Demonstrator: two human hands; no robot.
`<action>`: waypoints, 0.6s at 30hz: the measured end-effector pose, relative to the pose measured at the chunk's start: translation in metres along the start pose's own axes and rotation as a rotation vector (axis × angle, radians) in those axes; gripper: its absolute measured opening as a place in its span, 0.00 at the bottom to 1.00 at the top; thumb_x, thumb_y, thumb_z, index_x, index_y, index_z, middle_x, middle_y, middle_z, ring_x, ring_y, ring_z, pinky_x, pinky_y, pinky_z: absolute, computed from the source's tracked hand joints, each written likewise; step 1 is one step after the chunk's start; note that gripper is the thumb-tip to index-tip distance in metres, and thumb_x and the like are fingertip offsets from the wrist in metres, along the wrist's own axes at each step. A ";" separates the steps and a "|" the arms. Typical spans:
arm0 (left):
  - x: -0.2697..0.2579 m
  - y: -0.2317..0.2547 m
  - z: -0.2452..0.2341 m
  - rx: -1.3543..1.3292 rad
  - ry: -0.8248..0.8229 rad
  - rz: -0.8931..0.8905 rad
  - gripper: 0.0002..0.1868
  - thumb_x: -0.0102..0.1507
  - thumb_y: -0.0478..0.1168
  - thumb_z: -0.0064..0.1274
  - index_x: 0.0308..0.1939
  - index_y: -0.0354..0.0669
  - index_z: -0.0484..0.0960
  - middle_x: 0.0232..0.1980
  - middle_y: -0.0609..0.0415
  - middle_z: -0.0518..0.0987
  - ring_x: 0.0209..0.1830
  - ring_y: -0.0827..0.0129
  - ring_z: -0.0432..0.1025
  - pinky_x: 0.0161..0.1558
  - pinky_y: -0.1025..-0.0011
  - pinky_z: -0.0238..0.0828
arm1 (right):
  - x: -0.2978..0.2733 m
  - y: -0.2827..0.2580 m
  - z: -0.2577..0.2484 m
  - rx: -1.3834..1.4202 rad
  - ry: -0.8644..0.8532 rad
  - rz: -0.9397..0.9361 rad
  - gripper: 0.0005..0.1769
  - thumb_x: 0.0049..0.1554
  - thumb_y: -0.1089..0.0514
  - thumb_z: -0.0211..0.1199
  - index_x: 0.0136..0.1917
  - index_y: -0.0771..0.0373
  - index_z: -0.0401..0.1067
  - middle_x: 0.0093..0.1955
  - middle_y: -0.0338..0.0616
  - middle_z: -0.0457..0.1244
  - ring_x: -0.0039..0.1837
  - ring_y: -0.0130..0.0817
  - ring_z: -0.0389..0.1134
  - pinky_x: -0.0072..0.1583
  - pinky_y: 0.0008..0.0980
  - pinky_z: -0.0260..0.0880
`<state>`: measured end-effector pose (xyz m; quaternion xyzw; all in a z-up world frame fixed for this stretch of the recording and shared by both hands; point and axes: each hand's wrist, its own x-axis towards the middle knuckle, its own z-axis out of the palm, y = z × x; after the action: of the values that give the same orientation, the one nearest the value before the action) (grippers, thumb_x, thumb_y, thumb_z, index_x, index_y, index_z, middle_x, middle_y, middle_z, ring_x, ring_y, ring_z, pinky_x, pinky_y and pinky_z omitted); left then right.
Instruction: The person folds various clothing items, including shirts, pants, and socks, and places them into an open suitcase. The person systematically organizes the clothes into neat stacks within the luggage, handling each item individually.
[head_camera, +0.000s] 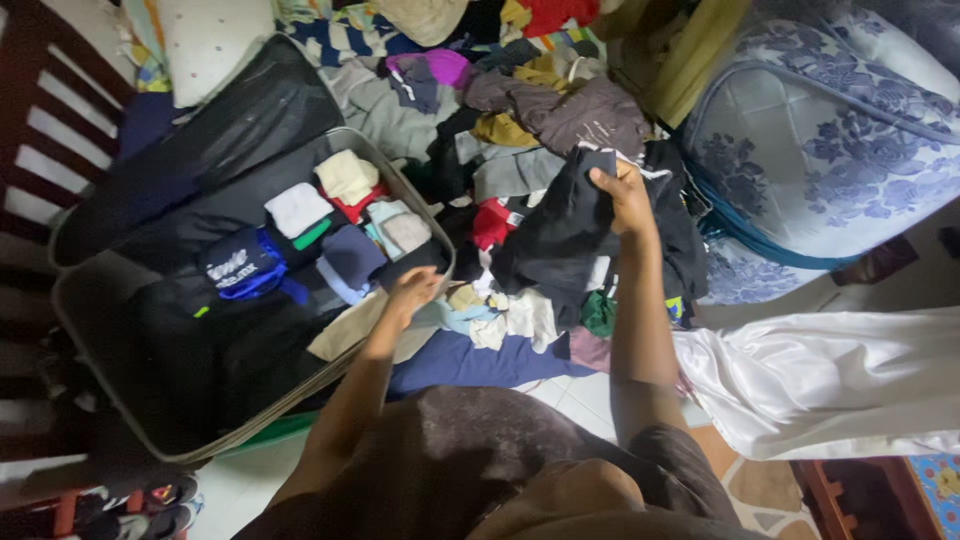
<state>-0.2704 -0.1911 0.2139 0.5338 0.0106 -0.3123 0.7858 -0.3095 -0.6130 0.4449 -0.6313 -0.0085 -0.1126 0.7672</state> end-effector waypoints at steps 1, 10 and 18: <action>0.007 0.003 0.005 -0.024 -0.058 0.043 0.24 0.65 0.46 0.59 0.63 0.43 0.77 0.56 0.52 0.82 0.49 0.70 0.75 0.50 0.69 0.70 | -0.005 -0.006 0.004 -0.027 -0.084 0.015 0.04 0.63 0.62 0.66 0.49 0.66 0.77 0.45 0.36 0.70 0.45 0.24 0.68 0.50 0.26 0.68; 0.051 0.058 0.028 0.332 -0.227 0.376 0.44 0.62 0.49 0.61 0.77 0.44 0.58 0.77 0.58 0.65 0.58 0.64 0.67 0.61 0.69 0.64 | -0.010 0.022 0.037 0.092 -0.453 -0.005 0.17 0.49 0.57 0.74 0.46 0.72 0.77 0.46 0.45 0.70 0.48 0.34 0.70 0.54 0.33 0.70; 0.016 0.075 -0.025 -0.047 -0.538 0.111 0.43 0.60 0.54 0.64 0.74 0.42 0.64 0.66 0.56 0.74 0.61 0.69 0.71 0.61 0.66 0.70 | -0.022 0.041 0.103 0.270 -0.253 0.064 0.15 0.54 0.58 0.72 0.50 0.70 0.76 0.46 0.45 0.70 0.45 0.34 0.71 0.51 0.32 0.71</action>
<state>-0.2123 -0.1599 0.2597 0.4128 -0.2206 -0.3991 0.7884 -0.3099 -0.5023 0.4227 -0.5317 -0.1000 -0.0057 0.8410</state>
